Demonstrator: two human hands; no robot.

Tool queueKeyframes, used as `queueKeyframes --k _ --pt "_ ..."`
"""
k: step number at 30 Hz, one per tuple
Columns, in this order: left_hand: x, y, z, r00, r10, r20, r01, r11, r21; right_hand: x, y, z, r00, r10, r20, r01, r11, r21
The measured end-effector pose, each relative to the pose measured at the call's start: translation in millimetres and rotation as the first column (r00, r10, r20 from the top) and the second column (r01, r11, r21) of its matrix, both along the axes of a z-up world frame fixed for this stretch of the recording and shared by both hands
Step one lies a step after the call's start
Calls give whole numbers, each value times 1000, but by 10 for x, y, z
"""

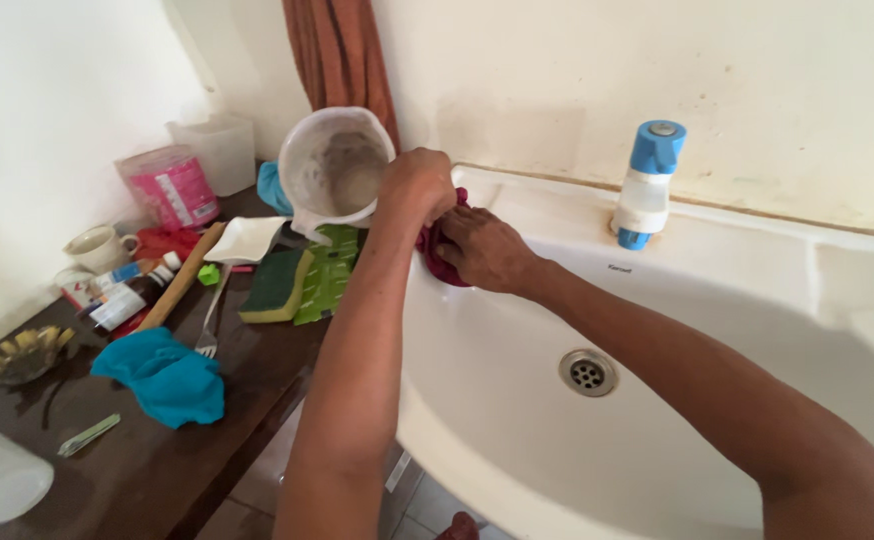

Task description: The person cleans a bathroom sink and faucet by hand using a red cloth, wiping the interior bowl, the drain, the faucet neck, and the surrounding vanity surface.

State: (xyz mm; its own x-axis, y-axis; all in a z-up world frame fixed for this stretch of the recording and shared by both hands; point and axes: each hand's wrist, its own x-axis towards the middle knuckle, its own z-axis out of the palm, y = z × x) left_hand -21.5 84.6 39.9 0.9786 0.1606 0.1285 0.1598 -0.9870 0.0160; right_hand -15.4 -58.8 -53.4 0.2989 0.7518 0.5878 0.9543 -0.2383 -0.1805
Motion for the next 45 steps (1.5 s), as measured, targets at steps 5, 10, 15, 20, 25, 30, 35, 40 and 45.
queueKeyframes --k 5,10,15,20,25,30,35,40,45 --pt "-94 10 -194 977 -68 201 71 997 -7 -141 27 12 989 -38 -140 29 997 -68" --pt "-619 55 -297 959 -127 253 124 992 28 -277 106 14 986 63 -153 -74 995 -69" --pt "-1354 -18 -271 968 -68 241 76 997 -25 -504 106 98 958 219 -186 -222 975 4" --pt "-1995 -23 -202 948 -26 319 81 984 -161 -859 115 414 925 269 -269 -300 950 -81" --pt "-2603 -135 -190 929 -34 369 140 954 -264 -1270 83 899 899 238 -368 -381 839 -389" --pt "-2958 -343 -167 975 -6 221 88 927 -365 -1621 11 1159 915 176 -362 -361 759 -542" --pt "-2807 -309 -161 968 -49 245 105 969 -223 -1546 14 1070 888 211 -409 -395 805 -443" --pt "-2381 -156 -207 958 -111 265 157 975 -159 -1252 81 887 882 99 -461 -278 899 -339" --pt "-1651 34 -370 938 -198 285 231 969 -89 -792 111 487 899 21 -438 -136 963 -231"
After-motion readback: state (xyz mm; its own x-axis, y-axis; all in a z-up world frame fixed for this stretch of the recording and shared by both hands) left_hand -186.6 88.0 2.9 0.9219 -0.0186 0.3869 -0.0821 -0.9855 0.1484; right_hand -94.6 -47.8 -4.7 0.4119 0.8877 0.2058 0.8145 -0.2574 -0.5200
